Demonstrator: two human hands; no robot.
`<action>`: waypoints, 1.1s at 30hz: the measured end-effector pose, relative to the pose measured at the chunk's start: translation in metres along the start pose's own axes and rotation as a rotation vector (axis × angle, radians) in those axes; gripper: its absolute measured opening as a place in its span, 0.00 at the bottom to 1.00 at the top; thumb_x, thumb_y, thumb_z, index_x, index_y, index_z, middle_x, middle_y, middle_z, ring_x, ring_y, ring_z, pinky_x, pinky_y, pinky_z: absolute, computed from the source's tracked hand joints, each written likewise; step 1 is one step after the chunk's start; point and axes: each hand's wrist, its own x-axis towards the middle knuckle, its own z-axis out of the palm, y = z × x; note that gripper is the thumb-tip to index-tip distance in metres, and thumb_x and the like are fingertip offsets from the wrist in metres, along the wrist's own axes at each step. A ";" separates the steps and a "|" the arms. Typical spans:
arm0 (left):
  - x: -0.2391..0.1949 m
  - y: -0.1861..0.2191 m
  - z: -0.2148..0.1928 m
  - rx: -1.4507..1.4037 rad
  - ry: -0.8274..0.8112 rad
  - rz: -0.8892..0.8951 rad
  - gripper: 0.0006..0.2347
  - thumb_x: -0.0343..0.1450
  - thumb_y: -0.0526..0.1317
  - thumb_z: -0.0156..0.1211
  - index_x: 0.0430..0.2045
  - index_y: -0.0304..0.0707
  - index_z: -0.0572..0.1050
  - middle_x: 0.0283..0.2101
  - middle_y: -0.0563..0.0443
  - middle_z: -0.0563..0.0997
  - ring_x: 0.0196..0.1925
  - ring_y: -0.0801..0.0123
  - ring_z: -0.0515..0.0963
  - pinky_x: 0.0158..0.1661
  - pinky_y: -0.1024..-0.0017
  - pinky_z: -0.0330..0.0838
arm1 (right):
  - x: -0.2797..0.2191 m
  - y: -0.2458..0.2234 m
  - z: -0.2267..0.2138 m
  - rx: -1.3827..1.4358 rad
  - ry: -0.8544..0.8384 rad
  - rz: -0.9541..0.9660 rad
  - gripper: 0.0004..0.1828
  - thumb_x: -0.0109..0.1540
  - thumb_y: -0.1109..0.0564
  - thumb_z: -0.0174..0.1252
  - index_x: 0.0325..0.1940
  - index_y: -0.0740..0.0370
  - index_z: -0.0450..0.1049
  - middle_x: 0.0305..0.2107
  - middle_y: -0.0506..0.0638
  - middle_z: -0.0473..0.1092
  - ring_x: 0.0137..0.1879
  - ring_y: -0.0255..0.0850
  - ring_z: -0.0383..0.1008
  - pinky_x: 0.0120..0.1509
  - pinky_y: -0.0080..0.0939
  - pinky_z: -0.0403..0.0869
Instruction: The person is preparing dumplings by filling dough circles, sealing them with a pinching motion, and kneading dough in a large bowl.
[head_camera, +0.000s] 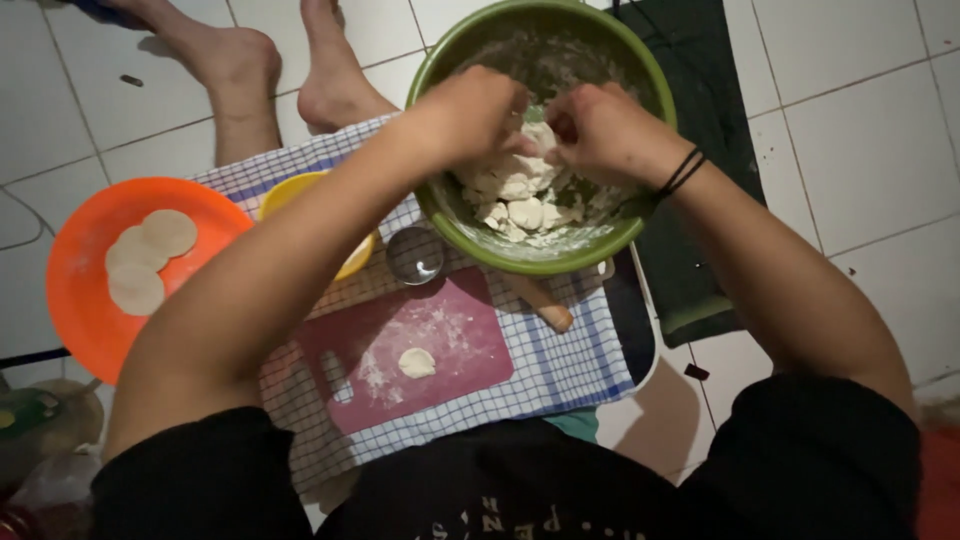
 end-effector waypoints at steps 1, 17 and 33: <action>-0.002 0.007 -0.006 0.005 0.002 -0.003 0.17 0.66 0.49 0.75 0.33 0.31 0.81 0.30 0.39 0.83 0.32 0.48 0.83 0.38 0.55 0.77 | 0.001 0.000 0.000 0.000 0.003 -0.005 0.06 0.59 0.61 0.64 0.36 0.67 0.79 0.25 0.54 0.77 0.26 0.48 0.74 0.35 0.51 0.72; 0.005 0.017 -0.012 -0.176 -0.079 -0.101 0.10 0.68 0.41 0.69 0.37 0.34 0.83 0.34 0.46 0.86 0.31 0.65 0.84 0.39 0.69 0.80 | 0.000 0.000 0.004 0.008 0.114 -0.079 0.15 0.63 0.51 0.66 0.32 0.68 0.81 0.16 0.53 0.73 0.17 0.43 0.65 0.24 0.45 0.67; 0.006 0.013 -0.001 -0.107 -0.039 -0.068 0.10 0.62 0.32 0.67 0.35 0.41 0.85 0.35 0.46 0.85 0.34 0.56 0.84 0.40 0.59 0.78 | -0.008 -0.002 0.005 -0.201 0.116 -0.089 0.11 0.56 0.62 0.58 0.38 0.58 0.85 0.33 0.57 0.78 0.31 0.57 0.77 0.38 0.56 0.76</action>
